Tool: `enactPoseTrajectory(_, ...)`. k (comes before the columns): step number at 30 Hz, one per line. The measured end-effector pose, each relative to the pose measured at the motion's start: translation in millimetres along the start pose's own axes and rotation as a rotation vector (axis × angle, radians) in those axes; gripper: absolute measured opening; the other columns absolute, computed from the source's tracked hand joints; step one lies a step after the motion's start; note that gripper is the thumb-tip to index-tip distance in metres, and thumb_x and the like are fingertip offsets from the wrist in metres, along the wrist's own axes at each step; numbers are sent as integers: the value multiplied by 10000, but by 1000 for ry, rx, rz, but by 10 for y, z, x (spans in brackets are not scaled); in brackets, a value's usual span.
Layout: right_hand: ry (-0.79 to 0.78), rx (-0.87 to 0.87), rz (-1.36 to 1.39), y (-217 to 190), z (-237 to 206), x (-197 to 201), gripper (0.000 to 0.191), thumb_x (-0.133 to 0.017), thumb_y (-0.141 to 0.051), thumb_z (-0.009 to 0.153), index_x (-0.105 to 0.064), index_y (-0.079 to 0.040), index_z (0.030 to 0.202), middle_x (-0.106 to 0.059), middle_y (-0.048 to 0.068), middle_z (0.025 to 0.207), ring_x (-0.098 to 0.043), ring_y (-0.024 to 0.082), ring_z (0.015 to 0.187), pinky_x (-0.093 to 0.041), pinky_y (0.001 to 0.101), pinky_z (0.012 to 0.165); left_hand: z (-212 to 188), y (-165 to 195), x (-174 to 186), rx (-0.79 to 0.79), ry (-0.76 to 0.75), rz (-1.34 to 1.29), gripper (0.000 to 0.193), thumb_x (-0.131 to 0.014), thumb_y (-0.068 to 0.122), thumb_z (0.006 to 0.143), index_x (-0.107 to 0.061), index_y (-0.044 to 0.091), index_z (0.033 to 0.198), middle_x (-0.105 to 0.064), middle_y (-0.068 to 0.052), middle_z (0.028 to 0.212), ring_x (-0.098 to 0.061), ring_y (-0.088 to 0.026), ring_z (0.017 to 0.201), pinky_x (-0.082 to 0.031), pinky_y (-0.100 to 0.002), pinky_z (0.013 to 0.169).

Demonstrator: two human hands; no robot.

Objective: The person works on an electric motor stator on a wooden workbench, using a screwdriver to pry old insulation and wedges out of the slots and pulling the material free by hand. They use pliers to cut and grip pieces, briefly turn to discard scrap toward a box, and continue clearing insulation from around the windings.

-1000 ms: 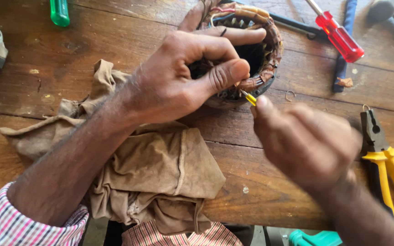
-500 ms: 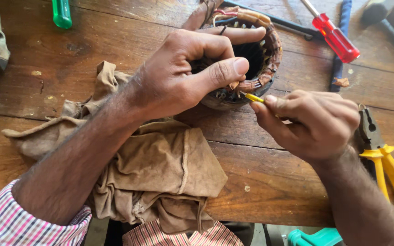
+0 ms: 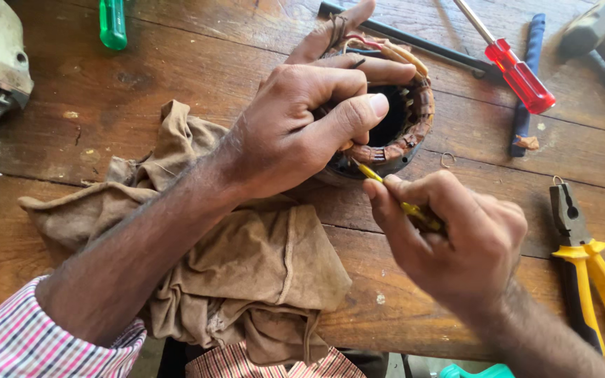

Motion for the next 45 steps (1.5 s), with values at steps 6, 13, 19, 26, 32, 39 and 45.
enactPoseTrajectory(6, -36, 110, 17, 154, 19, 34, 320, -890, -163, 922, -614, -51, 804, -693, 47, 708, -658, 80, 592, -483, 269, 537, -2, -66, -6, -18, -10, -35, 307, -598, 202, 1050, -777, 71, 838, -692, -53, 1434, -260, -324, 1600, -202, -497, 1335)
enactPoseTrajectory(13, -89, -44, 110, 325, 73, 83, 270, -892, -190, 882, -664, -49, 852, -716, 26, 726, -651, 50, 626, -488, 229, 534, -16, -31, 24, -103, 85, -62, 254, -621, 204, 1060, -771, 58, 916, -669, -99, 1454, -366, -320, 1554, -276, -498, 1311)
enactPoseTrajectory(19, 162, -50, 63, 300, -37, 146, 261, -796, -124, 1088, -634, -21, 911, -692, 22, 773, -652, 51, 681, -516, 196, 649, 57, -95, 154, -44, 376, -122, 386, -633, 258, 1001, -567, 22, 1300, -643, -160, 1316, -618, -215, 1248, -500, -375, 1089)
enactPoseTrajectory(26, 258, -85, 340, 539, 29, 92, 204, -647, -186, 1161, -557, -7, 1125, -596, 74, 1083, -554, 81, 860, -511, 227, 739, 133, -398, -14, 154, 269, -188, 349, -586, 188, 992, -644, 14, 1289, -749, -125, 1148, -708, -156, 1048, -587, -309, 953)
enactPoseTrajectory(32, 137, -162, 524, 565, 278, 91, 220, -589, -202, 1090, -524, -21, 1198, -626, 84, 1184, -695, 160, 1071, -632, 295, 833, 164, -399, 16, 145, 211, -213, 377, -535, 116, 943, -619, 6, 1294, -723, -116, 1143, -707, -156, 1036, -600, -309, 922)
enactPoseTrajectory(39, -34, -51, 403, 572, 403, 113, 258, -609, -144, 1035, -689, 48, 1189, -655, 205, 1286, -647, 197, 1163, -577, 315, 971, 175, -424, 19, 80, 219, -224, 369, -522, 83, 974, -612, -15, 1318, -719, -135, 1207, -693, -187, 1147, -571, -328, 1021)
enactPoseTrajectory(45, -73, -174, 221, 636, 581, -10, 210, -684, -165, 1045, -746, 35, 1027, -723, 155, 1041, -680, 176, 918, -559, 280, 803, 227, -422, -62, 143, 156, -330, 355, -516, 85, 956, -609, 6, 1290, -717, -100, 1143, -708, -144, 1021, -622, -295, 911)
Point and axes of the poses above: each hand's wrist, its own z-axis towards the middle knuckle, its own x-axis out of the back of the hand, y = z × x, the point moved 7 cm from there along z, towards the middle knuckle
